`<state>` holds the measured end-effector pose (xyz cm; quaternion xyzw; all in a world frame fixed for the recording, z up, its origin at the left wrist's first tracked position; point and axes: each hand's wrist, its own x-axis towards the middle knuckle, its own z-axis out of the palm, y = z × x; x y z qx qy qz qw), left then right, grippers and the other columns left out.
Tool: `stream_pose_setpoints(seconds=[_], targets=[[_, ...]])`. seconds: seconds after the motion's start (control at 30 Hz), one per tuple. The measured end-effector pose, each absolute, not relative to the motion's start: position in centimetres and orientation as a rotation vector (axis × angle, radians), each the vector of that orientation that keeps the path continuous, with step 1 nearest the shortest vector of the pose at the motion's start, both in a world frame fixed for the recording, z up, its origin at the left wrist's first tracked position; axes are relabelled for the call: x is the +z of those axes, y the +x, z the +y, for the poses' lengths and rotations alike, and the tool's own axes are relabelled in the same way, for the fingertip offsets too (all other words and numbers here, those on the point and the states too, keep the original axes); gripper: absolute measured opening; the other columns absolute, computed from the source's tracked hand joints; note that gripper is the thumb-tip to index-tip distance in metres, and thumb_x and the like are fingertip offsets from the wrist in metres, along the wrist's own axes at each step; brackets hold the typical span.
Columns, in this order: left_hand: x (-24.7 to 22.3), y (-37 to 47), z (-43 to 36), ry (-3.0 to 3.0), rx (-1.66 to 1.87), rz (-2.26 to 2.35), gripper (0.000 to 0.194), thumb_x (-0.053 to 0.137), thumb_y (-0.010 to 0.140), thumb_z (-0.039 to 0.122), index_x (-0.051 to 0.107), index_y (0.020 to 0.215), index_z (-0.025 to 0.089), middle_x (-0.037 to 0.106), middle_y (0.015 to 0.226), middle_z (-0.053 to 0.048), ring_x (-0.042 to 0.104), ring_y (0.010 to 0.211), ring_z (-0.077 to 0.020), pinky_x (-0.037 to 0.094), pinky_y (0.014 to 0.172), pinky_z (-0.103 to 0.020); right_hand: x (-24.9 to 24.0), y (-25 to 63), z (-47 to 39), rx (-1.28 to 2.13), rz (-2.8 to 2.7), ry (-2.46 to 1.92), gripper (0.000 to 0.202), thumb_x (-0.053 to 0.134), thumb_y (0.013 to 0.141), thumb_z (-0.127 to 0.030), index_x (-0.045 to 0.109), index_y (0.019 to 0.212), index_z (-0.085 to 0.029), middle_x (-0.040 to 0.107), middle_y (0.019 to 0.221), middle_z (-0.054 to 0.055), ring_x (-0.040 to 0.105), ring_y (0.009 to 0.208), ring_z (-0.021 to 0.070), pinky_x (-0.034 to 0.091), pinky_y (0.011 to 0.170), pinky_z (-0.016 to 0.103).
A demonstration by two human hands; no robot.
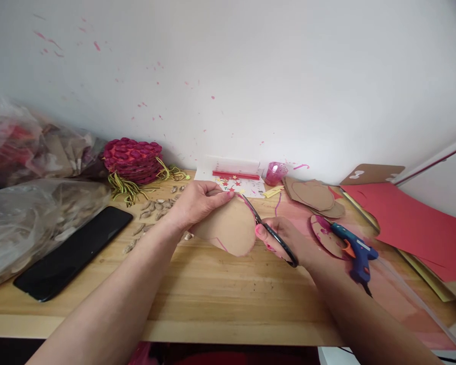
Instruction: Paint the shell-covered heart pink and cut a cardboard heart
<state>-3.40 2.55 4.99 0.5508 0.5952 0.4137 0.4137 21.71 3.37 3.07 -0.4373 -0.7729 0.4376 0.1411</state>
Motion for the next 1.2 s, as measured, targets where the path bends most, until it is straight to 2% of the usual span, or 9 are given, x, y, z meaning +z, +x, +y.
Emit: stream_pose_setpoints(seconds=[0.17,0.47,0.63,0.8,1.0,1.2], targets=[[4.7,-3.5,2.7,1.372,1.061,1.459,0.049,0.075,0.071,0.065,0.064,0.070,0.017,0.057,0.061,0.001,0.047,0.052,-0.0116,0.031,0.047,-0.024,2.7,21.7,3.3,1.261,-2.206,-1.255,0.065,0.053,0.082,-0.080,0.037,0.059,-0.021,0.031,0.056,-0.005,0.028,0.053,0.0100,0.016,0.053,0.029],[4.7,-3.7,2.7,1.394,1.053,1.471,0.048,0.074,0.072,0.065,0.068,0.075,0.017,0.061,0.062,-0.001,0.052,0.054,-0.0140,0.031,0.047,-0.025,2.2,22.0,3.4,1.263,-2.196,-1.209,0.057,0.057,0.087,-0.069,0.038,0.062,-0.021,0.030,0.059,-0.004,0.027,0.056,0.0104,0.017,0.053,0.029],[5.0,-3.7,2.6,1.436,1.031,1.480,0.050,0.072,0.073,0.066,0.069,0.076,0.017,0.063,0.064,-0.002,0.053,0.056,-0.0146,0.032,0.048,-0.025,2.0,22.1,3.5,1.253,-2.192,-1.245,0.056,0.061,0.084,-0.069,0.040,0.064,-0.021,0.030,0.061,-0.004,0.029,0.058,0.0107,0.019,0.053,0.028],[5.1,-4.0,2.7,1.442,1.016,1.465,0.049,0.073,0.073,0.066,0.069,0.074,0.017,0.063,0.065,-0.002,0.054,0.057,-0.0146,0.034,0.049,-0.024,2.6,21.6,3.2,1.278,-2.145,-1.299,0.061,0.063,0.081,-0.072,0.035,0.061,-0.022,0.027,0.059,-0.005,0.025,0.054,0.0090,0.016,0.051,0.027],[5.4,-3.8,2.5,1.497,0.933,1.465,0.046,0.073,0.073,0.063,0.068,0.071,0.018,0.062,0.065,-0.001,0.053,0.057,-0.0144,0.033,0.049,-0.024,2.7,21.6,3.2,1.275,-2.186,-1.265,0.056,0.063,0.083,-0.069,0.043,0.063,-0.021,0.035,0.056,-0.005,0.031,0.051,0.0095,0.020,0.048,0.026],[5.5,-3.4,2.4,1.516,0.921,1.477,0.042,0.073,0.073,0.059,0.068,0.069,0.018,0.061,0.063,-0.001,0.053,0.057,-0.0153,0.033,0.048,-0.025,2.3,21.7,3.3,1.304,-2.169,-1.248,0.059,0.060,0.084,-0.071,0.038,0.061,-0.021,0.036,0.053,-0.005,0.030,0.050,0.0091,0.018,0.049,0.027]])
